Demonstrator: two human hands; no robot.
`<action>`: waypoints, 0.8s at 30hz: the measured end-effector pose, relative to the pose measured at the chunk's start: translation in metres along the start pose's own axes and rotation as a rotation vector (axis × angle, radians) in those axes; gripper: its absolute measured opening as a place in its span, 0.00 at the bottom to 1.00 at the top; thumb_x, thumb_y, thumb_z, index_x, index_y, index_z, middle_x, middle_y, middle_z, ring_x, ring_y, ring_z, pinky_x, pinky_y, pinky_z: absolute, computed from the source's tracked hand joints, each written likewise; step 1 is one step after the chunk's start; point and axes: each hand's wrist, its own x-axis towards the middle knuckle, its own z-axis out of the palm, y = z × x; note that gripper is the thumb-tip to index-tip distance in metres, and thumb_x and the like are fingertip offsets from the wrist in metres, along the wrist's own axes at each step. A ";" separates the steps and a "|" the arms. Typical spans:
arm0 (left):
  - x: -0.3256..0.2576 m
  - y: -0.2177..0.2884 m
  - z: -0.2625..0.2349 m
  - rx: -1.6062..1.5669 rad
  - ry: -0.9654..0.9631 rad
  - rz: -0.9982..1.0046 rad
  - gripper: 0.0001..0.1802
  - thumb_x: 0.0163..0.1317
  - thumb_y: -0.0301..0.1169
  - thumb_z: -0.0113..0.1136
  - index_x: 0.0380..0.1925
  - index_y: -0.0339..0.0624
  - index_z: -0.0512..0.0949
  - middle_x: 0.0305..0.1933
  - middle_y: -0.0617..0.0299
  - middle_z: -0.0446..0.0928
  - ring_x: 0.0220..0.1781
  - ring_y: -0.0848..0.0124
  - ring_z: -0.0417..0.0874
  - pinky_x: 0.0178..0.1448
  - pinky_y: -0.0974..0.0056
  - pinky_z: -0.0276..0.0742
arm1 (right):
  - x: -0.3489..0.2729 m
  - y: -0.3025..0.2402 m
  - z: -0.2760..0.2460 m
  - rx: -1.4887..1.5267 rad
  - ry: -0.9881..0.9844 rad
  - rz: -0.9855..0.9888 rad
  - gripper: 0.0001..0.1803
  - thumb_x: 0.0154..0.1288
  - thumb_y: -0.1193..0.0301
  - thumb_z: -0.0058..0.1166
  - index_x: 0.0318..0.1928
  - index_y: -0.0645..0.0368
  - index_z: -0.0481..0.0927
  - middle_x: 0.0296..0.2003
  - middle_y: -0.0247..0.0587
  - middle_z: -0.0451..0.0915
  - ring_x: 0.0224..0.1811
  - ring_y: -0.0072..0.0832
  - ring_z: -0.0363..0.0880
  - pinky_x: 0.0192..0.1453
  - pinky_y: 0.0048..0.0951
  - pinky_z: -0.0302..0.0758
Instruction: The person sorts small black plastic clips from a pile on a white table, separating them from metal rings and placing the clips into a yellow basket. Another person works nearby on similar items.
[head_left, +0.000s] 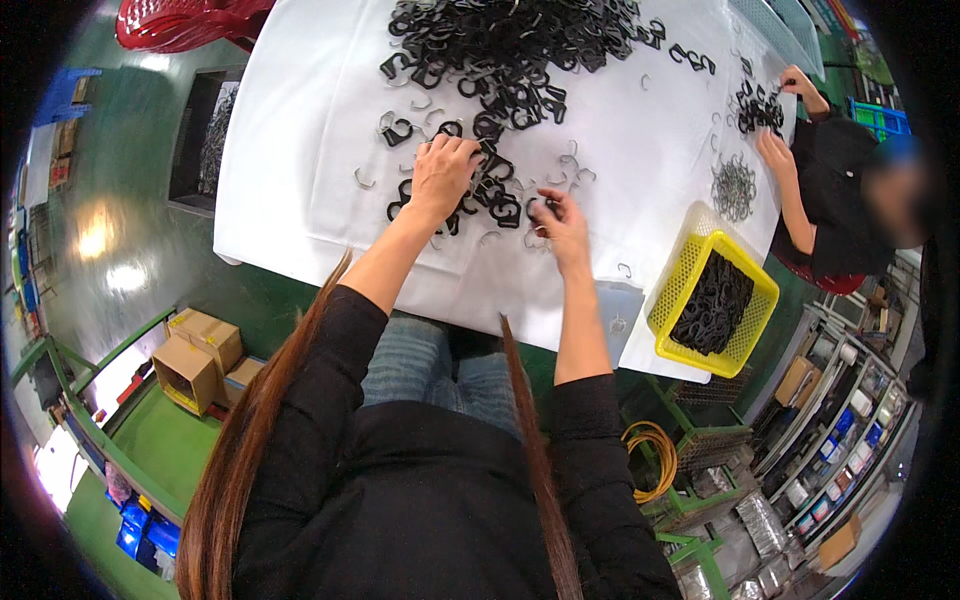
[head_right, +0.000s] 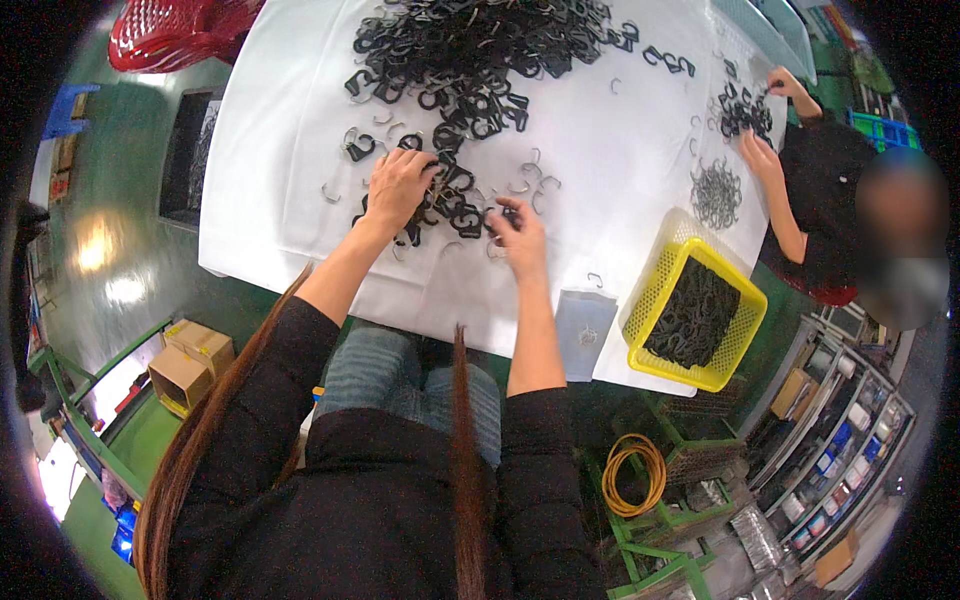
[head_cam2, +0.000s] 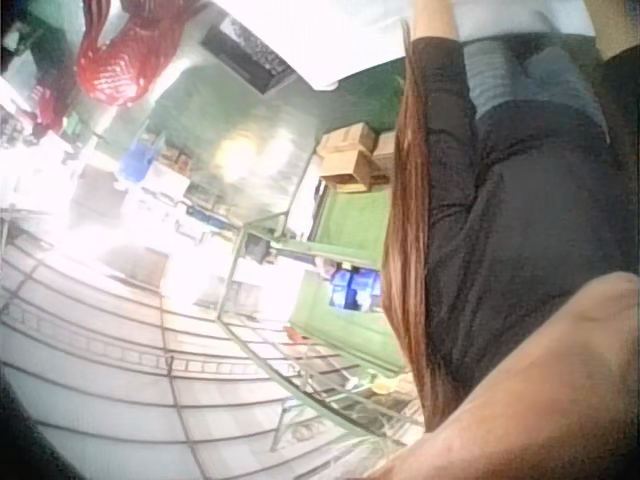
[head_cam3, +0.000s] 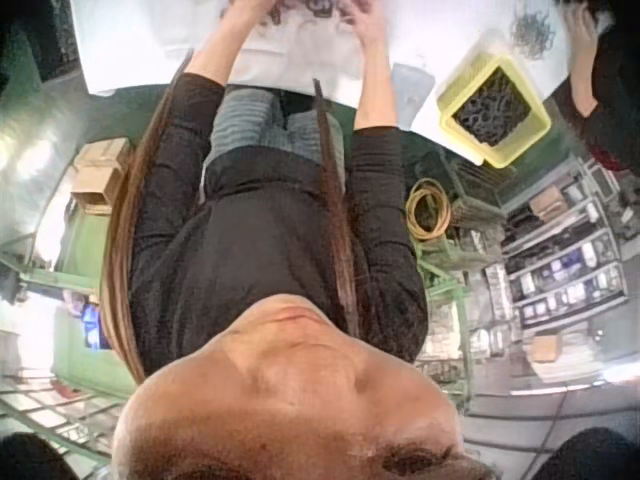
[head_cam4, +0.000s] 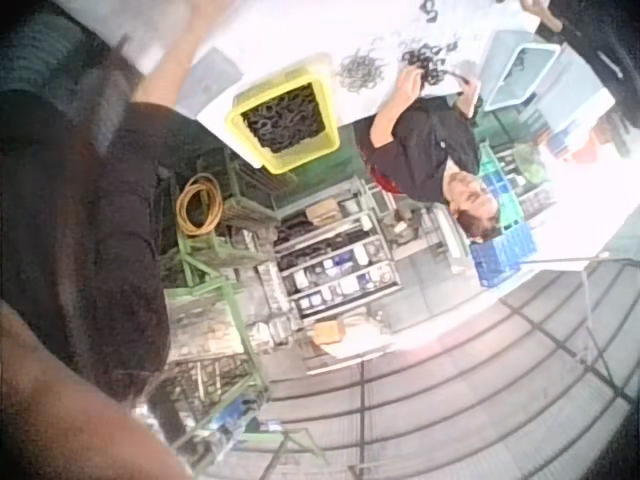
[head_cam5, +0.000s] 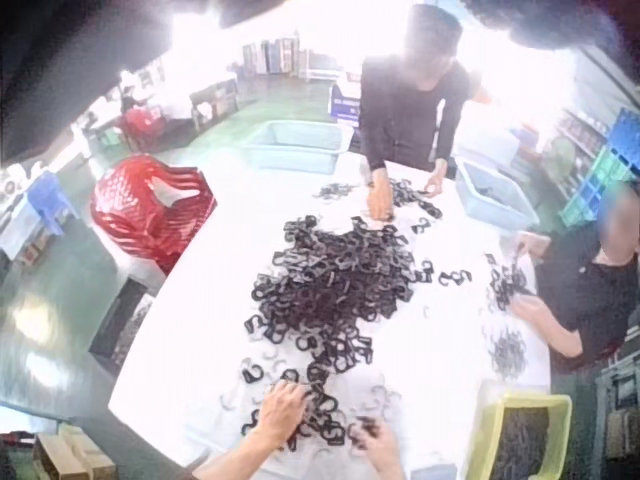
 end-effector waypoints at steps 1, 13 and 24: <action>0.001 -0.006 -0.005 -0.036 0.093 -0.002 0.08 0.58 0.35 0.57 0.34 0.46 0.80 0.32 0.61 0.78 0.40 0.64 0.77 0.44 0.60 0.71 | 0.003 -0.007 -0.005 0.186 -0.014 0.076 0.17 0.52 0.65 0.64 0.40 0.61 0.76 0.22 0.35 0.76 0.29 0.25 0.77 0.27 0.25 0.74; 0.007 -0.084 -0.045 -1.324 -0.063 -0.793 0.14 0.65 0.40 0.52 0.33 0.40 0.77 0.29 0.67 0.77 0.28 0.80 0.75 0.34 0.71 0.75 | 0.075 -0.062 0.109 -1.300 -0.051 -0.164 0.28 0.46 0.58 0.67 0.46 0.55 0.73 0.37 0.47 0.80 0.41 0.43 0.79 0.43 0.41 0.73; 0.031 -0.048 -0.022 -0.204 -0.291 -0.430 0.17 0.48 0.40 0.66 0.33 0.40 0.79 0.29 0.55 0.79 0.32 0.63 0.79 0.37 0.61 0.73 | 0.041 -0.067 0.043 -0.470 -0.079 -0.012 0.14 0.50 0.65 0.64 0.34 0.62 0.83 0.22 0.30 0.78 0.21 0.16 0.71 0.27 0.19 0.66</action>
